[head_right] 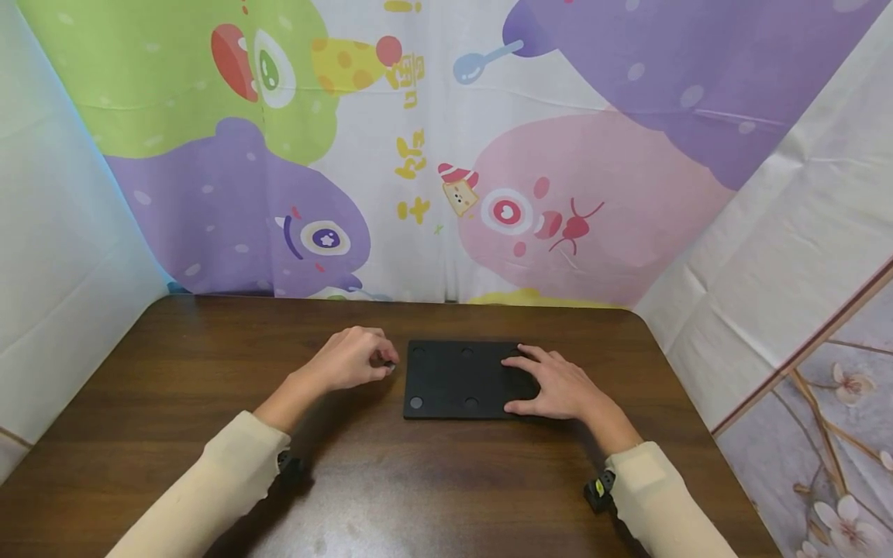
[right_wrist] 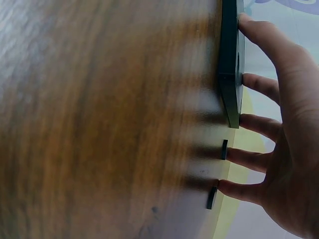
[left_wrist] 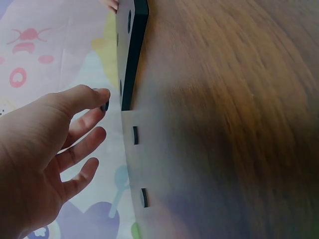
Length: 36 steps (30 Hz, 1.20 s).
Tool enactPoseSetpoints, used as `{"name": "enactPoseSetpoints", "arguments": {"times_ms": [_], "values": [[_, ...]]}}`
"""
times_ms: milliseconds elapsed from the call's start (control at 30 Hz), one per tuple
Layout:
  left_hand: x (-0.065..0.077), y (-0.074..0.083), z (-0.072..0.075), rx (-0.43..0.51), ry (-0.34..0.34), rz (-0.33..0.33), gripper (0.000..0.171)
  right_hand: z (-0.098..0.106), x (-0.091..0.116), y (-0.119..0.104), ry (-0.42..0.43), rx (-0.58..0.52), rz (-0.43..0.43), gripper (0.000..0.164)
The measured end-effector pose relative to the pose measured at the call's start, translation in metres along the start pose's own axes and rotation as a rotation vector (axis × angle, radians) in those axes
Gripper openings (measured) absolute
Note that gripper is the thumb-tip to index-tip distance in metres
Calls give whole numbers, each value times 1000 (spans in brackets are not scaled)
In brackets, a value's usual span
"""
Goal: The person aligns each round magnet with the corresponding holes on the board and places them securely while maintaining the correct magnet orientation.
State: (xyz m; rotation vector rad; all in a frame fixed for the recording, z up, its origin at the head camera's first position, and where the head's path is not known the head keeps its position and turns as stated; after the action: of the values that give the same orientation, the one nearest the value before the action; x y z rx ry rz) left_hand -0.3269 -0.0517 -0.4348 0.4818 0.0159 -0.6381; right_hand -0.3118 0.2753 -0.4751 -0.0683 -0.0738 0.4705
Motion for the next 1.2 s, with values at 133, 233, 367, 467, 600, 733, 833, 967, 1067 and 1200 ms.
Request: {"name": "enactPoseSetpoints", "arguments": {"times_ms": [133,233,367,467,600,733,833,967,1067,1200], "values": [[-2,0,-2,-3,-3,-2,10,0,1,0,1,1,-1,85],[-4,1,-4,-7,-6,-8,10,0,1,0,-1,-1,3,85],[-6,2,-6,-17,-8,-8,10,-2,0,0,-3,-2,8,85],[-9,2,-6,-24,-5,-4,11,-1,0,-2,-3,-2,12,85],[-12,2,-7,-19,-7,6,12,0,0,-3,2,-7,15,85],[-15,1,-7,-5,-9,24,12,2,0,-3,6,-2,15,84],[-17,-1,-8,2,-4,29,12,2,-1,-3,4,6,12,84],[-21,-1,-8,5,3,29,12,2,-1,-3,3,5,9,85],[-23,0,-7,9,1,35,12,2,0,-3,2,3,10,85],[-27,1,-7,10,-9,41,13,1,0,-1,1,3,4,85]]}}
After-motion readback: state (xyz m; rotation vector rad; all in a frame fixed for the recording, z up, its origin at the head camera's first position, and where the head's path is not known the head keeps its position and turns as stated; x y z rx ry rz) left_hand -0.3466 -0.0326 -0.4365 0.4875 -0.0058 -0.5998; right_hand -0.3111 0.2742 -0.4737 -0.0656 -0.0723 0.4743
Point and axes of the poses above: each hand's wrist, its own x-axis away from the middle knuckle, its own z-axis out of the back of the hand, y = z × x, the point moved 8 cm from there along -x, towards the middle knuckle, and after that the axes turned 9 degrees about x, right-handed, at the moved point
